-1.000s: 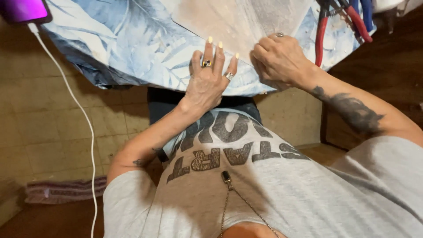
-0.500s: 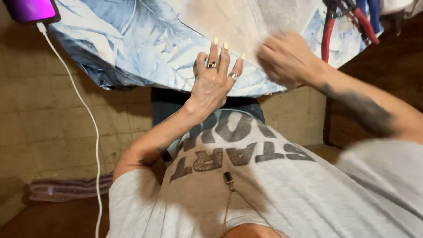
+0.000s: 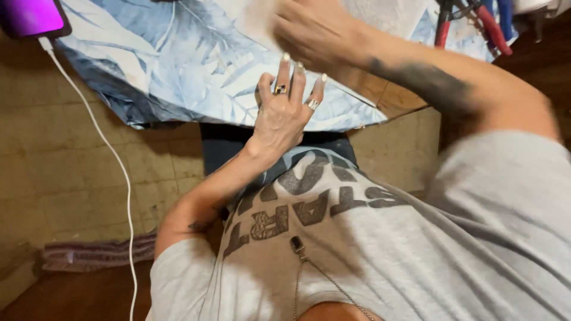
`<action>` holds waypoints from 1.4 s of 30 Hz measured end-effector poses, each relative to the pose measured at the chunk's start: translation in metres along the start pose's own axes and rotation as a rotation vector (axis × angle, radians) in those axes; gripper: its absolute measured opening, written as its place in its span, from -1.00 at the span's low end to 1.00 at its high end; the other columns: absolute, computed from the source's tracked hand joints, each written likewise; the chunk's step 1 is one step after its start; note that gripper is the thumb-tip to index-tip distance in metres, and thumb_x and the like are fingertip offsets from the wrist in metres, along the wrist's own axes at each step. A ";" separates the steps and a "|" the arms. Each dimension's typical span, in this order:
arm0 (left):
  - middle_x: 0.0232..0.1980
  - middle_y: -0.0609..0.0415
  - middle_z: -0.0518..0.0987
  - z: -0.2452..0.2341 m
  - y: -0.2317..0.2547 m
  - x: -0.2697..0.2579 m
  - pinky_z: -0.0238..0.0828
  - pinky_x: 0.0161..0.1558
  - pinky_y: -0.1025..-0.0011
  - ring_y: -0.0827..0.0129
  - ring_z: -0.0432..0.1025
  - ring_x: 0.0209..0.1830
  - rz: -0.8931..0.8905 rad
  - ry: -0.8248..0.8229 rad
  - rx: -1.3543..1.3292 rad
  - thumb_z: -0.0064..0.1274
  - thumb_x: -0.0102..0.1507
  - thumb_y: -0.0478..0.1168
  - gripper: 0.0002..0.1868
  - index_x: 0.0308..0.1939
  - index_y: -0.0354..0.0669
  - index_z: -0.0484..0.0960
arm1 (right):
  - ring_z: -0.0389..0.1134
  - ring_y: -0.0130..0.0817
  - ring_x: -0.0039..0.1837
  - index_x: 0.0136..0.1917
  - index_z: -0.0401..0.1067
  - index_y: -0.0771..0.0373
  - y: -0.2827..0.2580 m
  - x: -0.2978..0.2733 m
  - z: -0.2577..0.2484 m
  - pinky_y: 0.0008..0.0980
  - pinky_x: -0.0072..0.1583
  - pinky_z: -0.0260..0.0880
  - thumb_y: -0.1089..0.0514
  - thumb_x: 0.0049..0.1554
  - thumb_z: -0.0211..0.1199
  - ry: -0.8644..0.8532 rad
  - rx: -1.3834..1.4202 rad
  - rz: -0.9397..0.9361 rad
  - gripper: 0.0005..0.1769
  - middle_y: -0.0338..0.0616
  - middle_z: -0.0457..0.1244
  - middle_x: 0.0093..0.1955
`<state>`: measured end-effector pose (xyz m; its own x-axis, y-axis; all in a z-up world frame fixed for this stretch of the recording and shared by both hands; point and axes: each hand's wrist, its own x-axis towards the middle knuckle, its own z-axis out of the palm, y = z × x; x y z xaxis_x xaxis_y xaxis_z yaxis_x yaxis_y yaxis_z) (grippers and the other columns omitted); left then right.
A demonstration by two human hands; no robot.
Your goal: Applying small colored mosaic tiles to a decorative pot using adhesive and tile nippers.
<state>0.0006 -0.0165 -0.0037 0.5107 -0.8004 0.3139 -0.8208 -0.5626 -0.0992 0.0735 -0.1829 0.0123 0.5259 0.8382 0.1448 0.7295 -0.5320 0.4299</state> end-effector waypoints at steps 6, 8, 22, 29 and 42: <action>0.06 -0.32 0.27 0.000 -0.004 0.001 0.14 -0.13 0.08 -0.18 0.16 0.06 0.046 0.017 0.060 -0.05 -0.01 -0.16 -0.38 0.15 -0.02 0.22 | 0.06 -0.43 -0.46 -0.41 0.17 0.15 -0.040 -0.111 -0.047 -0.48 -0.44 0.02 0.25 -0.01 -0.01 -0.159 0.222 0.305 -0.85 -0.26 0.08 -0.46; 0.00 -0.34 0.31 -0.002 -0.005 0.002 0.13 -0.18 0.11 -0.20 0.18 0.01 0.034 0.119 -0.005 -0.02 -0.01 -0.23 -0.46 0.07 -0.08 0.28 | -0.03 -0.46 -0.46 -0.40 0.12 0.13 -0.043 -0.109 -0.038 -0.47 -0.43 -0.04 0.23 -0.03 -0.07 -0.161 0.300 0.361 -0.88 -0.30 0.00 -0.47; 0.03 -0.31 0.30 0.001 -0.003 0.001 0.12 -0.21 0.16 -0.12 0.19 0.04 0.022 0.044 0.043 -0.04 -0.05 -0.16 -0.38 0.11 0.02 0.26 | 0.01 -0.43 -0.40 -0.27 0.14 0.17 -0.038 -0.117 -0.051 -0.46 -0.38 -0.01 0.15 0.14 -0.12 -0.185 0.381 0.229 -0.85 -0.24 0.06 -0.40; 0.28 -0.18 0.09 -0.017 0.008 0.004 -0.50 0.12 -0.05 -0.12 -0.18 0.29 -0.070 -0.300 -0.069 -0.15 -0.21 0.52 0.08 0.27 0.08 0.12 | 0.25 -0.34 -0.32 -0.17 0.24 0.41 -0.055 -0.129 -0.069 -0.52 -0.32 0.30 0.19 0.18 -0.28 0.136 1.075 0.718 -0.69 -0.07 0.20 -0.34; -0.14 -0.03 0.51 -0.036 0.021 0.037 -0.04 0.06 0.12 0.00 0.18 0.14 0.030 0.228 -0.668 0.04 0.01 -0.37 -0.59 -0.04 -0.23 0.41 | -0.10 -0.52 -0.44 -0.38 0.07 0.25 -0.072 -0.096 -0.082 -0.55 -0.36 -0.10 0.02 0.17 -0.25 0.273 1.339 0.894 -0.62 -0.30 -0.06 -0.50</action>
<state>-0.0066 -0.0501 0.0398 0.4788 -0.7093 0.5173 -0.8525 -0.2350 0.4669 -0.0649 -0.2149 0.0405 0.9833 0.1406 0.1154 0.1656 -0.4289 -0.8880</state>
